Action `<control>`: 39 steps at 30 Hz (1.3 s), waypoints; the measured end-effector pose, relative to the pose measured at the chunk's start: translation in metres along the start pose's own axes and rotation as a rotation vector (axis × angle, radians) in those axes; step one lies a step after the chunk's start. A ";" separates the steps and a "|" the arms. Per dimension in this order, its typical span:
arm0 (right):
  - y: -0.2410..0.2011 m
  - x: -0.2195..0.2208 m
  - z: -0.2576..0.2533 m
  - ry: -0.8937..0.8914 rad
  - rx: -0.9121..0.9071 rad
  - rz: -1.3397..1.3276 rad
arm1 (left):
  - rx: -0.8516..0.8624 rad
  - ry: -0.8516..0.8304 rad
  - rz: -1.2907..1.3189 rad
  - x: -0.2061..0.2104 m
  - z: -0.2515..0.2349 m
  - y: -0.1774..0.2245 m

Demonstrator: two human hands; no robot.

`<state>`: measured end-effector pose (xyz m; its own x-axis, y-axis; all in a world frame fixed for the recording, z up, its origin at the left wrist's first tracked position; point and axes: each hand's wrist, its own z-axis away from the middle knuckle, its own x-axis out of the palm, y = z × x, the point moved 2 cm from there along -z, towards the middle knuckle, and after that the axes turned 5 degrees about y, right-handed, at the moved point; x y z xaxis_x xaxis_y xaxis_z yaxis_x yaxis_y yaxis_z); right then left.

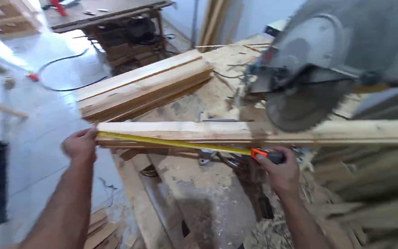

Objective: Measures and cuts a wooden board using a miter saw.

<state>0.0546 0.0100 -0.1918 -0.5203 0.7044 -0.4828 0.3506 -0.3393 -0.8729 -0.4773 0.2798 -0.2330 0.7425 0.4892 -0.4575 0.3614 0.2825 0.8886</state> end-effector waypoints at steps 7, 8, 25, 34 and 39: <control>0.016 -0.079 -0.107 0.089 0.037 0.096 | 0.246 -0.033 -0.280 -0.007 0.023 0.025; 0.019 -0.090 -0.125 0.087 0.042 0.130 | 0.343 -0.050 -0.389 -0.004 0.028 0.029; 0.022 -0.114 -0.214 -0.130 0.059 0.525 | 0.969 -0.570 -0.459 0.236 0.303 0.141; 0.006 -0.162 -0.188 -0.065 -0.418 0.314 | 0.951 -0.670 -0.432 0.290 0.378 0.181; 0.009 -0.088 -0.138 -0.438 -0.453 -0.512 | 1.010 -0.605 -0.370 0.299 0.374 0.166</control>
<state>0.2112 0.0314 -0.1478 -0.9262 0.3644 -0.0968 0.2188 0.3103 -0.9251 0.0156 0.1646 -0.2096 0.5475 -0.0215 -0.8366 0.6792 -0.5726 0.4591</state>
